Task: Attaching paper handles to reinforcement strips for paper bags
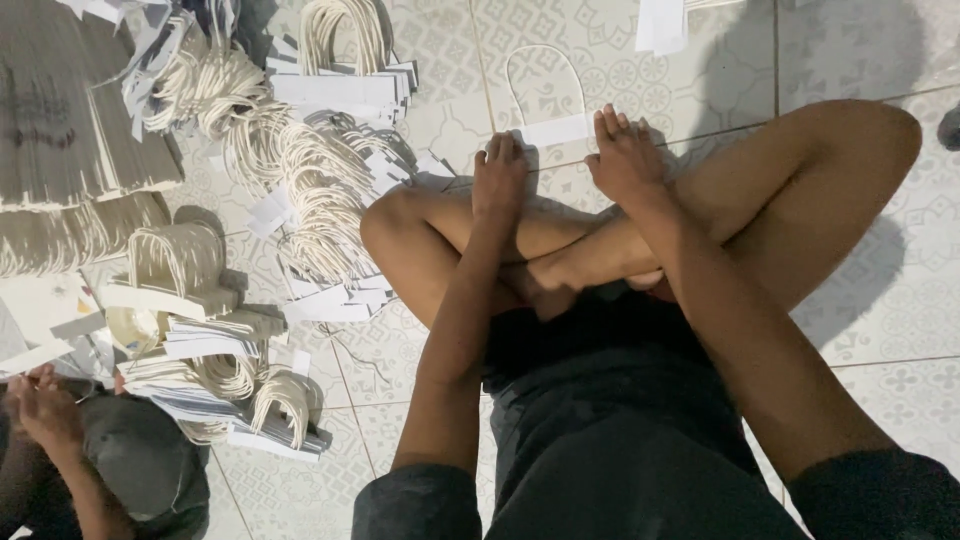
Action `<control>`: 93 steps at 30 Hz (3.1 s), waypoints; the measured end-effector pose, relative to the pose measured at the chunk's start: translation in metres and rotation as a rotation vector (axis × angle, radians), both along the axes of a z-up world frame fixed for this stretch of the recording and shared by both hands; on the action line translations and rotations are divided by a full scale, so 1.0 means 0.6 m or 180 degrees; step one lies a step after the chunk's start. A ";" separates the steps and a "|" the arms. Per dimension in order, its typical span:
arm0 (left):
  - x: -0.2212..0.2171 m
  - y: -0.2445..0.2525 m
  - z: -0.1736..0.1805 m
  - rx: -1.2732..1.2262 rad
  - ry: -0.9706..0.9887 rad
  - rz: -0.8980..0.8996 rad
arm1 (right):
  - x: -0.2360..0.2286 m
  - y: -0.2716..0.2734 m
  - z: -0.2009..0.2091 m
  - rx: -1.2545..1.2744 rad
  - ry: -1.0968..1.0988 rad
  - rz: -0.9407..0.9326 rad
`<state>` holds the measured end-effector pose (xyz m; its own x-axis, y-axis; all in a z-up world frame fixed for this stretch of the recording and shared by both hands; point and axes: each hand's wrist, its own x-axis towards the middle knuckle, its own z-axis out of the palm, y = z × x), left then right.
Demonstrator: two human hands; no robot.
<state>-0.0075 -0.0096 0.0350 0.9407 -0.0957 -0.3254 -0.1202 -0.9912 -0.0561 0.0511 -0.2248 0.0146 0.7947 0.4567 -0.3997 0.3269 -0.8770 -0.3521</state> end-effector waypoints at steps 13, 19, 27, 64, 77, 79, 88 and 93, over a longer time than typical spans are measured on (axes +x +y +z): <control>0.006 -0.007 0.021 -0.0198 0.0275 0.0208 | -0.004 -0.009 -0.010 0.0026 -0.0276 0.0118; 0.010 -0.007 0.035 -0.0303 0.0477 0.0340 | -0.007 -0.009 -0.004 0.0152 -0.0185 0.0018; 0.011 -0.007 0.027 -0.0315 0.0459 0.0450 | -0.003 -0.010 -0.018 0.0053 -0.0084 0.0047; 0.017 0.013 -0.177 -0.0670 0.0419 0.0574 | -0.020 0.171 0.033 -0.0411 0.0261 0.0718; 0.007 0.006 -0.037 -0.0438 0.0072 0.0525 | -0.013 0.044 0.008 0.0048 0.0099 0.0489; 0.005 0.002 -0.024 -0.0449 0.0069 0.0523 | -0.010 0.035 0.017 0.0073 0.0096 0.0428; 0.006 0.001 -0.025 -0.0352 -0.0073 0.0484 | 0.001 0.009 0.002 0.0015 0.0283 0.0159; 0.003 0.003 -0.028 -0.0341 -0.0179 0.0472 | 0.005 -0.010 -0.032 -0.0016 0.0311 0.0064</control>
